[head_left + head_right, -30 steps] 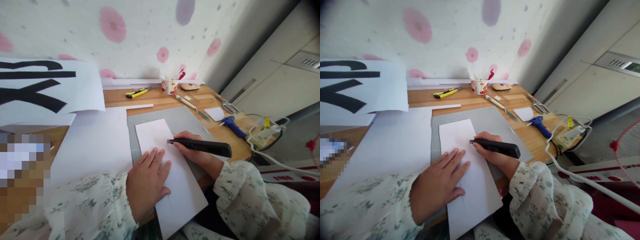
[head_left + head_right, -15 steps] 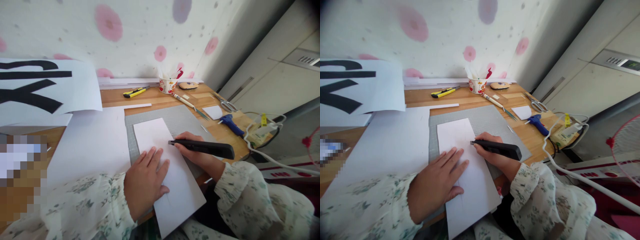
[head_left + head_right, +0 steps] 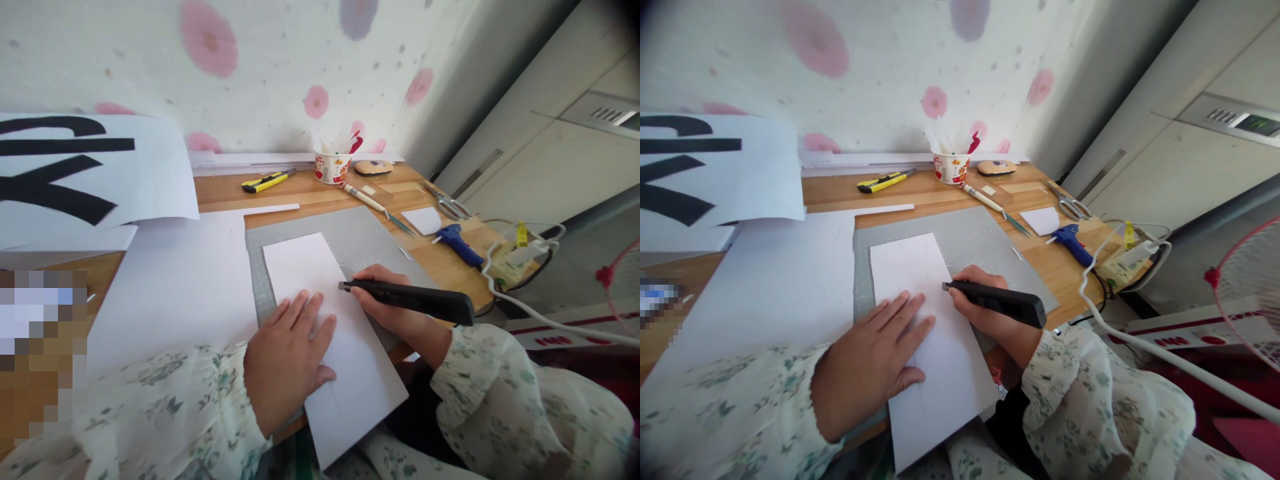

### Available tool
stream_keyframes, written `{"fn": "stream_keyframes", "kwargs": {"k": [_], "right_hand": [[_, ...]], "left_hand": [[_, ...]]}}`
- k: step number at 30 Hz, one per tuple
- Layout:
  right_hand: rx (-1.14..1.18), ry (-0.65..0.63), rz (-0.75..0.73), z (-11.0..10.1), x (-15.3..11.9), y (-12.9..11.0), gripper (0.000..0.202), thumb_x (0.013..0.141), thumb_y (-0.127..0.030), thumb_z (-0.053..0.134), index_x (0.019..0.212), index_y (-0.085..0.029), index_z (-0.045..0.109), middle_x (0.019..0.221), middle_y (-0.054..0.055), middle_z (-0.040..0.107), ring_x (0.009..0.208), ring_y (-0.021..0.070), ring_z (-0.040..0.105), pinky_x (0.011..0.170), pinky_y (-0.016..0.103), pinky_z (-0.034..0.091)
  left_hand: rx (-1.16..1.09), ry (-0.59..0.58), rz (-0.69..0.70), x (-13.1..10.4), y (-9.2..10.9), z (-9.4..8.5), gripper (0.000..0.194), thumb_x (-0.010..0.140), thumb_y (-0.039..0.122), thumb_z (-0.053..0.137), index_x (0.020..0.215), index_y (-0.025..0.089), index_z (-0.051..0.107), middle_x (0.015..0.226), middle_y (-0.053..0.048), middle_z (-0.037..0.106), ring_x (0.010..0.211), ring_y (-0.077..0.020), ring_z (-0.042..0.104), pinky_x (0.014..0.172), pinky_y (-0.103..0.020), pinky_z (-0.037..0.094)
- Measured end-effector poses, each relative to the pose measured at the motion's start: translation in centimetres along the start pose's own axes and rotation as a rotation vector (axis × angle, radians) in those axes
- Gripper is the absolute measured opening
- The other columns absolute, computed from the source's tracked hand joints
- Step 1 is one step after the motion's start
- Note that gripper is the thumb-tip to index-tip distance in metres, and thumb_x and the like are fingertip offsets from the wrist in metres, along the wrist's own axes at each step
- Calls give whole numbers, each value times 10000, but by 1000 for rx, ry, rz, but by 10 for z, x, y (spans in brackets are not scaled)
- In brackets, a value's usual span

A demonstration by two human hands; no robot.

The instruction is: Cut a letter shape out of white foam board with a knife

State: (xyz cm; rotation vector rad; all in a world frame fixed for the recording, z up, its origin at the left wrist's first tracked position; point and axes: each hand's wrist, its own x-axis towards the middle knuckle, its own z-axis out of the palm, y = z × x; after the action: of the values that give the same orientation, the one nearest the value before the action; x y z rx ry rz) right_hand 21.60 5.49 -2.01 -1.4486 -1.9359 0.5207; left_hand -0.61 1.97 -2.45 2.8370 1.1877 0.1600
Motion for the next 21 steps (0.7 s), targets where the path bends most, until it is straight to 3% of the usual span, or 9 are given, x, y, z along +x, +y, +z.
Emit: {"fn": "stream_keyframes", "kwargs": {"k": [9, 21], "right_hand": [[16, 28, 32, 1, -12, 10, 119, 834, -381, 641, 924, -304, 654, 834, -2, 693, 748, 205, 635, 629, 322, 509], [22, 38, 120, -1, -17, -5, 52, 811, -325, 645, 825, -274, 642, 771, -4, 695, 705, 192, 638, 578, 295, 497]], "left_hand": [[-9, -33, 1, 1, 0, -2, 690, 731, 509, 737, 1312, 186, 555, 1467, -199, 437, 1345, -395, 404, 1076, -555, 382], [-4, -24, 9, 1, -1, -2, 666, 743, 497, 730, 1305, 181, 566, 1463, -205, 440, 1336, -401, 415, 1075, -561, 383]]}}
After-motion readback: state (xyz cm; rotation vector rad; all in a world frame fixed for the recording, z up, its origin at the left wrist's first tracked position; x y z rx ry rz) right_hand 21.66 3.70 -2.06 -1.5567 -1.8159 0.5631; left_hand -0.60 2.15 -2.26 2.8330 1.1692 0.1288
